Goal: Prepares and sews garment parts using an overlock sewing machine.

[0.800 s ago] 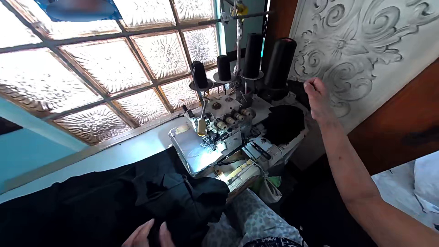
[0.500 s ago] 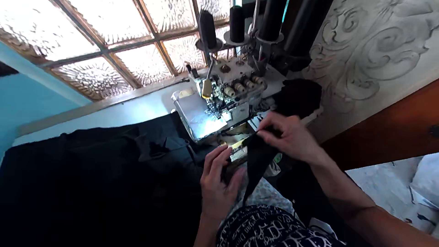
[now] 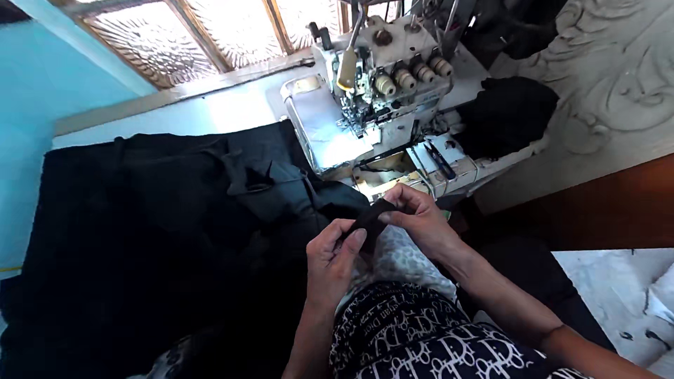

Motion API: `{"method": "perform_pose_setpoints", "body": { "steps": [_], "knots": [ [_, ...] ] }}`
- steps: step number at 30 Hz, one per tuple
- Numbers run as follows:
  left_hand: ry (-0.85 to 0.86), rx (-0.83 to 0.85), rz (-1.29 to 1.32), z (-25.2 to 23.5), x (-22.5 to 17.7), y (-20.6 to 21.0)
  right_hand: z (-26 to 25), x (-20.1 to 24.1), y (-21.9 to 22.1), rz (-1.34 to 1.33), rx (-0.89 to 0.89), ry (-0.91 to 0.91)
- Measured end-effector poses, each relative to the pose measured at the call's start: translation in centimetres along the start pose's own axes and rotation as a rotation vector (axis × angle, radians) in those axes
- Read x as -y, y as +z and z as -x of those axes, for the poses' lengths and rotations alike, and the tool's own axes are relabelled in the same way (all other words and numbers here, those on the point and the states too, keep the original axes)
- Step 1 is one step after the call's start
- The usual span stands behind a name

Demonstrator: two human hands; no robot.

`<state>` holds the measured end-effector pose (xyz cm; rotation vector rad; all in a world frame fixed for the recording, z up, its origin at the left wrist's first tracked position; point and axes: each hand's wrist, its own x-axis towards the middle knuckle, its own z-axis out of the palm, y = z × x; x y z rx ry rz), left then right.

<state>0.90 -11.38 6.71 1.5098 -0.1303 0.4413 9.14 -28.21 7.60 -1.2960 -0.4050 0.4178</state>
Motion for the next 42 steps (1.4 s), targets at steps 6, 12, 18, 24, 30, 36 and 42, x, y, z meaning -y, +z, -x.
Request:
{"method": "perform_pose_setpoints", "body": {
  "steps": [6, 12, 18, 24, 30, 36, 42],
  "knots": [
    [-0.206, -0.045, 0.661, 0.7, 0.1, 0.8, 1.3, 1.5, 1.1, 0.344, 0.125, -0.469],
    [-0.261, 0.016, 0.796, 1.7, 0.8, 1.4, 1.4, 1.8, 1.6, 0.54, 0.099, -0.708],
    [-0.218, 0.175, 0.863, 0.9, 1.3, 0.8, 1.3, 1.2, 1.0, 0.477, 0.046, -0.673],
    [-0.121, 0.258, 0.691, 0.4, 2.0, 0.4, 1.3, 0.9, -0.1, 0.456, 0.14, -0.523],
    [-0.102, 0.315, 0.368, 1.2, 1.6, -0.2, 1.5, 0.5, -1.7, 0.401, 0.284, -0.43],
    [-0.092, 0.263, 0.476, 1.6, 2.2, 0.1, 1.5, 0.3, -1.0, 0.351, 0.263, -0.389],
    [-0.07, 0.357, 0.453, 1.8, 2.2, -0.7, 1.9, 0.4, -0.6, 0.346, 0.296, -0.385]
  ]
}}
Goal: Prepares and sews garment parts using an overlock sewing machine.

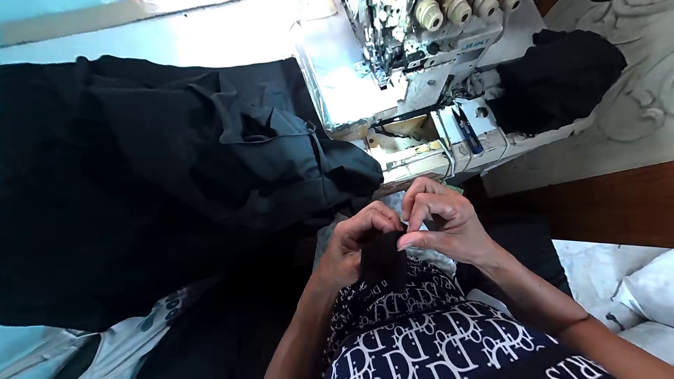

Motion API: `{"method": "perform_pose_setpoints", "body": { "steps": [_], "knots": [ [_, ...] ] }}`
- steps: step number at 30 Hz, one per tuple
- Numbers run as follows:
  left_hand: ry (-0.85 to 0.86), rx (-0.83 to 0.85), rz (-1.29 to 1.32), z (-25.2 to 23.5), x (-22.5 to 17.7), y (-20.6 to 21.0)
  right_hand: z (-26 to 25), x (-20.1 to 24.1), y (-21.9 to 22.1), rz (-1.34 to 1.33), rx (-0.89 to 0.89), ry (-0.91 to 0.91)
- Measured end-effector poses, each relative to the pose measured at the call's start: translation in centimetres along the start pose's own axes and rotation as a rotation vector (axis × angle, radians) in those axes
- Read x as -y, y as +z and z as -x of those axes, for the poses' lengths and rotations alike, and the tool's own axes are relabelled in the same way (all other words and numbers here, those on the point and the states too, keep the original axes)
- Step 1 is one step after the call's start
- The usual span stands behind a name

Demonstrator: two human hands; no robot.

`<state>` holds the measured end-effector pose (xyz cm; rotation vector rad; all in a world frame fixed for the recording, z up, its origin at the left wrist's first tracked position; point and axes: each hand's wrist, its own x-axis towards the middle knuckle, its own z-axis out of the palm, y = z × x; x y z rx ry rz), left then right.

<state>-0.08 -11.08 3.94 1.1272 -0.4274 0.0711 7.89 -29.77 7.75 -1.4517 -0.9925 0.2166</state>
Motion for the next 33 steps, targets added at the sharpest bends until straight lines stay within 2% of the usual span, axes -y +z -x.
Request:
{"method": "perform_pose_setpoints", "body": {
  "steps": [4, 8, 11, 13, 15, 17, 21, 23, 25, 28, 31, 33],
  "knots": [
    [-0.083, -0.061, -0.155, 1.1, -0.4, -0.2, 0.3, 0.7, -1.1, 0.106, 0.176, -0.014],
    [-0.094, -0.11, 0.022, 2.8, -0.1, -1.7, 0.8, 0.5, -2.1, -0.16, 0.391, 0.178],
    [-0.112, -0.19, 0.077, 3.9, -0.5, -1.9, 1.0, 0.2, -1.3, -0.335, 0.279, 0.396],
    [-0.12, -0.238, 0.068, 4.4, -0.9, -1.8, 1.0, 0.2, -0.4, -0.342, 0.194, 0.472],
    [-0.148, -0.288, 0.048, 4.6, -1.6, -1.7, 0.9, 0.1, 0.5, -0.221, 0.169, 0.436],
    [-0.193, -0.313, 0.022, 4.8, -2.2, -1.7, 0.9, 0.4, 1.5, 0.018, 0.151, 0.33],
    [-0.235, -0.354, -0.236, 4.6, -3.5, -2.0, 2.0, 0.1, 3.5, 0.751, 0.126, -0.022],
    [-0.224, -0.319, -0.352, 4.6, -4.1, -2.5, 2.9, -0.8, 4.2, 0.979, 0.158, -0.164],
    [-0.195, -0.209, -0.487, 4.6, -4.7, -3.1, 3.7, -1.9, 4.5, 1.08, 0.172, -0.247],
    [-0.117, -0.037, -0.746, 4.4, -5.3, -2.9, 3.7, -1.9, 4.0, 0.886, 0.124, -0.201],
    [-0.064, 0.02, -1.095, 4.6, -5.7, -1.4, 2.9, -0.9, 3.3, 0.557, 0.082, -0.005],
    [-0.019, 0.019, -1.246, 4.5, -5.4, -0.7, 2.5, -0.7, 2.9, 0.459, 0.049, 0.044]
  ]
}}
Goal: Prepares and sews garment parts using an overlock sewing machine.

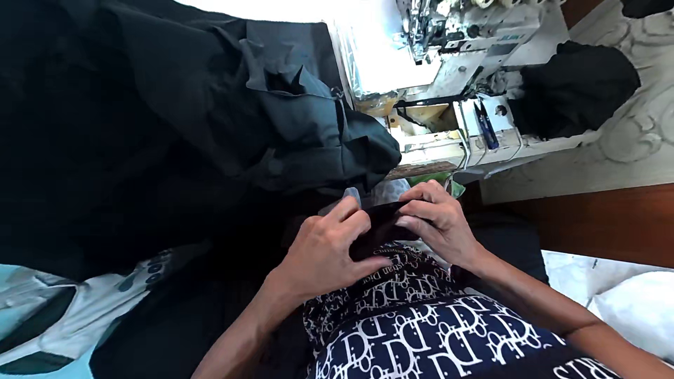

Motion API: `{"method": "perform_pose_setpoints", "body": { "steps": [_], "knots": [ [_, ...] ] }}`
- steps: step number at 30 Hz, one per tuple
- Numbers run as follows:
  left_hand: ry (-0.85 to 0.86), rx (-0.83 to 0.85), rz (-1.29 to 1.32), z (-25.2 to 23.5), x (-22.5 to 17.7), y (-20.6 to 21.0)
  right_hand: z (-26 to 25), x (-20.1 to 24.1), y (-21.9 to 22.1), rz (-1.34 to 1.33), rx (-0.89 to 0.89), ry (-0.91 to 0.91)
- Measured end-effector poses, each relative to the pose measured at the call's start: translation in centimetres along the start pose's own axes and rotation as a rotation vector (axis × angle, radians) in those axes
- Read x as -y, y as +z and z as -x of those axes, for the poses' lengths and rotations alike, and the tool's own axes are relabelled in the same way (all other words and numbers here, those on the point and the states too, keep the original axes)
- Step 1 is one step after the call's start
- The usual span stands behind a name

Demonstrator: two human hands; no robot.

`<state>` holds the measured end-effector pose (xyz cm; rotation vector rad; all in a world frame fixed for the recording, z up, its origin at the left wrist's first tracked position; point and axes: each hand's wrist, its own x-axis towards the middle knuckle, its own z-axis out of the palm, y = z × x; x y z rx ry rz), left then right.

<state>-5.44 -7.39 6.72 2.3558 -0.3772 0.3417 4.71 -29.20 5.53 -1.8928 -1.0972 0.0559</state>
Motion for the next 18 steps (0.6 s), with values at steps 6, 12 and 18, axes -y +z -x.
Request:
{"method": "perform_pose_setpoints", "body": {
  "steps": [6, 12, 18],
  "knots": [
    [-0.067, -0.193, 0.225, 0.1, 0.6, 0.2, 0.0, 0.3, 0.5, -0.21, -0.125, 0.087],
    [-0.179, -0.305, 0.478, 0.2, 0.6, 0.7, -0.5, 0.3, 1.2, -0.243, -0.287, -0.074],
    [-0.222, -0.377, 0.514, 0.2, 0.7, 1.0, -1.4, 0.3, 1.7, -0.162, -0.326, -0.196]
  ]
}}
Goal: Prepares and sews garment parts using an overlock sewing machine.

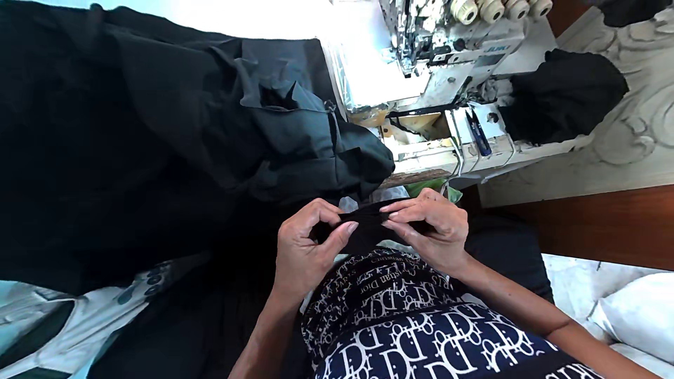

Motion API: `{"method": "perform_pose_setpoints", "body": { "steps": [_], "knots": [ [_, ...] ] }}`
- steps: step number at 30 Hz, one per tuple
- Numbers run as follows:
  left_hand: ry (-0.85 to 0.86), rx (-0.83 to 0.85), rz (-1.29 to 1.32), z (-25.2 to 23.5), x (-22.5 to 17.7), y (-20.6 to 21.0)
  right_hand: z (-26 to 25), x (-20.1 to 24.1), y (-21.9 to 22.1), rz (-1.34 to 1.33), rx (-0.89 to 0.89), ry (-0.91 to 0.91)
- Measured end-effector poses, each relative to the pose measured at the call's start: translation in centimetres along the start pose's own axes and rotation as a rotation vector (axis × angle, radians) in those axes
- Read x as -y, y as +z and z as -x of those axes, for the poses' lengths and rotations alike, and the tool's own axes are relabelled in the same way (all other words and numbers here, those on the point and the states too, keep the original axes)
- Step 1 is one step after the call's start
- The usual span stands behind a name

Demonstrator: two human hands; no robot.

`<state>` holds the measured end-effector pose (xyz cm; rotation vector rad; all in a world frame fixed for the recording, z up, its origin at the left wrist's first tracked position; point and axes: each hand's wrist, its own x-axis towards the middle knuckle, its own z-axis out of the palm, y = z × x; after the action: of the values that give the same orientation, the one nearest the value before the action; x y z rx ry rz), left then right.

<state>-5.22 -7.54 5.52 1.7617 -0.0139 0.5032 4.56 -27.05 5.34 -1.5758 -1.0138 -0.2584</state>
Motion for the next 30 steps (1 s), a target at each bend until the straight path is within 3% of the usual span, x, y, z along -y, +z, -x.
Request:
{"method": "perform_pose_setpoints", "body": {
  "steps": [9, 14, 17, 19, 24, 27, 30],
  "knots": [
    [-0.058, -0.058, -0.184, 0.7, 0.0, -0.7, -0.6, -1.0, 1.3, 0.099, 0.087, 0.022],
    [-0.088, 0.051, -0.495, 1.9, 1.7, -1.5, 0.6, -2.1, 2.1, -0.02, 0.311, 0.42],
    [-0.116, 0.091, -0.471, 2.0, 2.2, -2.3, 1.4, -2.4, 2.4, -0.119, 0.319, 0.613],
    [-0.085, 0.111, -0.413, 1.2, 2.0, -3.4, 0.9, -2.0, 2.5, -0.095, 0.308, 0.538],
    [0.012, 0.163, -0.413, -3.8, 1.6, -5.7, -4.3, -1.8, 3.2, 0.113, 0.403, 0.155],
    [-0.047, 0.228, -0.428, -7.5, 3.7, -5.7, -7.3, -4.3, 4.3, 0.227, 0.487, 0.152],
    [-0.126, 0.342, -0.45, -9.7, 5.1, -5.5, -9.3, -6.5, 4.8, 0.335, 0.623, 0.283]
  ]
}}
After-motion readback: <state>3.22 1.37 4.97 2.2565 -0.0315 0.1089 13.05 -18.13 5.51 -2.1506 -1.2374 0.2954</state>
